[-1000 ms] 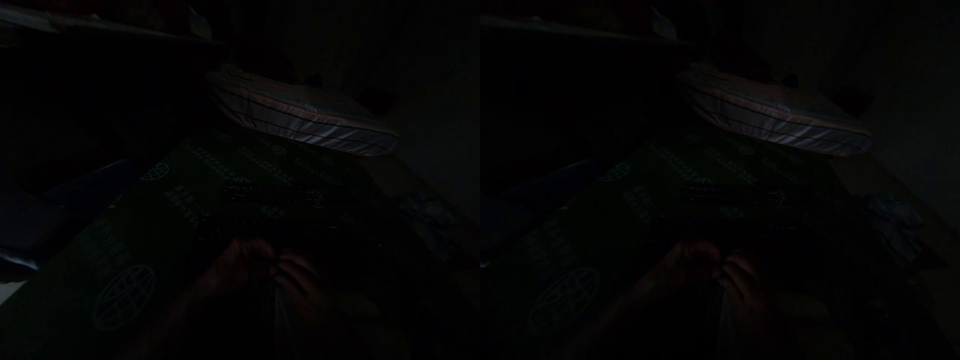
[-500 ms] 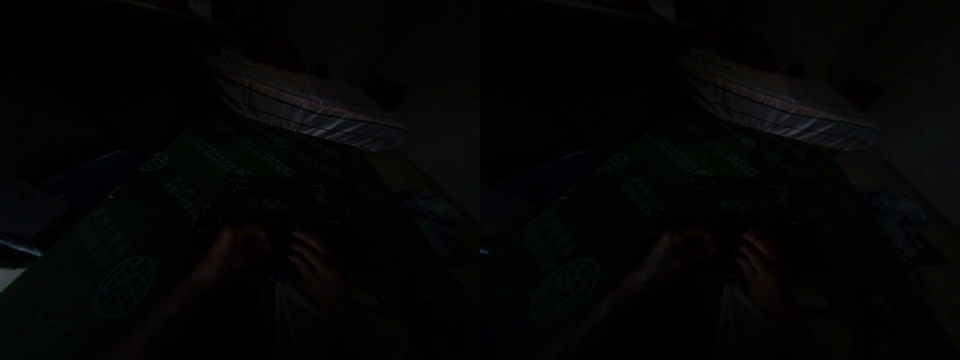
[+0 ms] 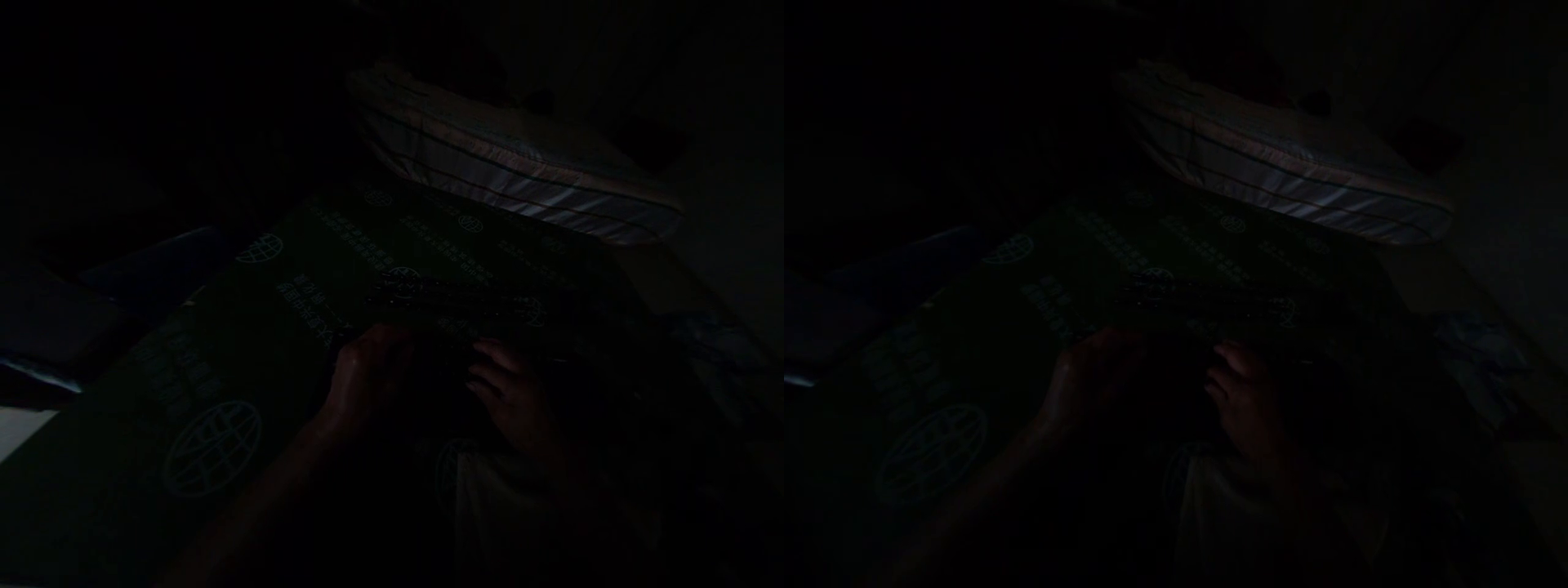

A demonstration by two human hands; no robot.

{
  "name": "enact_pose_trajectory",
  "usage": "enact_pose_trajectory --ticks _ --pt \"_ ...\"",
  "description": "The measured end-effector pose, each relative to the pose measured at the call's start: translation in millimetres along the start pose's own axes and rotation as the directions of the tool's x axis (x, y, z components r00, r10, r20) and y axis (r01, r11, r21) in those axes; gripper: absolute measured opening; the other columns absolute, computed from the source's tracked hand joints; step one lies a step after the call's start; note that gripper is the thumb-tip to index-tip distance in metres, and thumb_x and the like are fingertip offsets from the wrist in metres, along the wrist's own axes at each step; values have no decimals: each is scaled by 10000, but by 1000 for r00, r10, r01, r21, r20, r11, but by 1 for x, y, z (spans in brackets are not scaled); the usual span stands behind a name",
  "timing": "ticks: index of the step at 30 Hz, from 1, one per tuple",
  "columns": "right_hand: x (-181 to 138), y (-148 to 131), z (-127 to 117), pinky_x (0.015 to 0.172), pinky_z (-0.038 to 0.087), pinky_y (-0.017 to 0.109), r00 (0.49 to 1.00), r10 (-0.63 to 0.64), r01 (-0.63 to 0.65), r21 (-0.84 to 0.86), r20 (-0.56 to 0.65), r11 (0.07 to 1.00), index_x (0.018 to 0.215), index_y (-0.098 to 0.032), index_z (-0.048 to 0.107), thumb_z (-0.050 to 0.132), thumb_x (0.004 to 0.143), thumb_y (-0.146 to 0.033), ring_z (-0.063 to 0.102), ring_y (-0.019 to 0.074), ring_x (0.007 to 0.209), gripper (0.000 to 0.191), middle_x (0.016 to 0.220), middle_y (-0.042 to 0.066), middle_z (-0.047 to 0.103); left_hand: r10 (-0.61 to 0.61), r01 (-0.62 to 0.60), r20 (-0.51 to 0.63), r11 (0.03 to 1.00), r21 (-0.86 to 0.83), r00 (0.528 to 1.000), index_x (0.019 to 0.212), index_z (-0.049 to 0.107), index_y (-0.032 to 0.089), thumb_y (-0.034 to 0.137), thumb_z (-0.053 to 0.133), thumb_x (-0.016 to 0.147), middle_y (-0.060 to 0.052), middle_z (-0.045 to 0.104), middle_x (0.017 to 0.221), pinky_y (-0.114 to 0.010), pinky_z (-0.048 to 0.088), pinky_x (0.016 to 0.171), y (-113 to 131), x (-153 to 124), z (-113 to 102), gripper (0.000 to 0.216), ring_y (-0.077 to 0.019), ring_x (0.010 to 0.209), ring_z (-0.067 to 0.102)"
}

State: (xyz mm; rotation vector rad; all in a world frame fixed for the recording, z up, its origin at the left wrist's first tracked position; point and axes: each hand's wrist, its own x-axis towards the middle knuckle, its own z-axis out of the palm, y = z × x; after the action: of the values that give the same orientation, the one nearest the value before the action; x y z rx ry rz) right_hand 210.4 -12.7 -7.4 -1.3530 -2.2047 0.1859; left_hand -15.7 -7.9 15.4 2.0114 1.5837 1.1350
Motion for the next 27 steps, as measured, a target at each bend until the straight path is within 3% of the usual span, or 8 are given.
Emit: enact_pose_trajectory --ticks 10,18,23,27 --pt "4 2 -4 932 476 486 991 -66 72 -47 117 996 858 -218 694 572 805 -170 557 267 1116 142 1148 84 639 50 -50 -12 998 -38 999 903 629 141 195 498 847 -59 660 883 -272 516 690 -2 -1 2 153 -170 802 640" --pt "7 5 -5 919 485 476 989 -80 81 -3 126 997 832 -224 704 585 791 -157 552 262 1120 142 1133 78 643 80 -80 -3 996 -42 997 925 620 146 177 506 852 -55 653 890 -288 532 690 -2 -3 5 139 -170 804 638" --pt "3 3 -3 908 494 483 995 -78 78 0 59 997 804 -228 711 577 797 -170 543 272 1126 146 1100 84 649 248 -248 0 968 27 969 917 621 142 167 475 880 -80 644 957 -303 546 718 -1 -4 10 152 -180 866 625" --pt "-3 2 0 913 497 486 997 -77 77 -10 -2 997 878 -216 711 541 826 -174 536 273 1133 182 1126 103 635 407 -412 82 910 51 910 983 631 135 186 478 892 -111 612 1118 -366 530 823 3 -9 19 186 -221 998 582"
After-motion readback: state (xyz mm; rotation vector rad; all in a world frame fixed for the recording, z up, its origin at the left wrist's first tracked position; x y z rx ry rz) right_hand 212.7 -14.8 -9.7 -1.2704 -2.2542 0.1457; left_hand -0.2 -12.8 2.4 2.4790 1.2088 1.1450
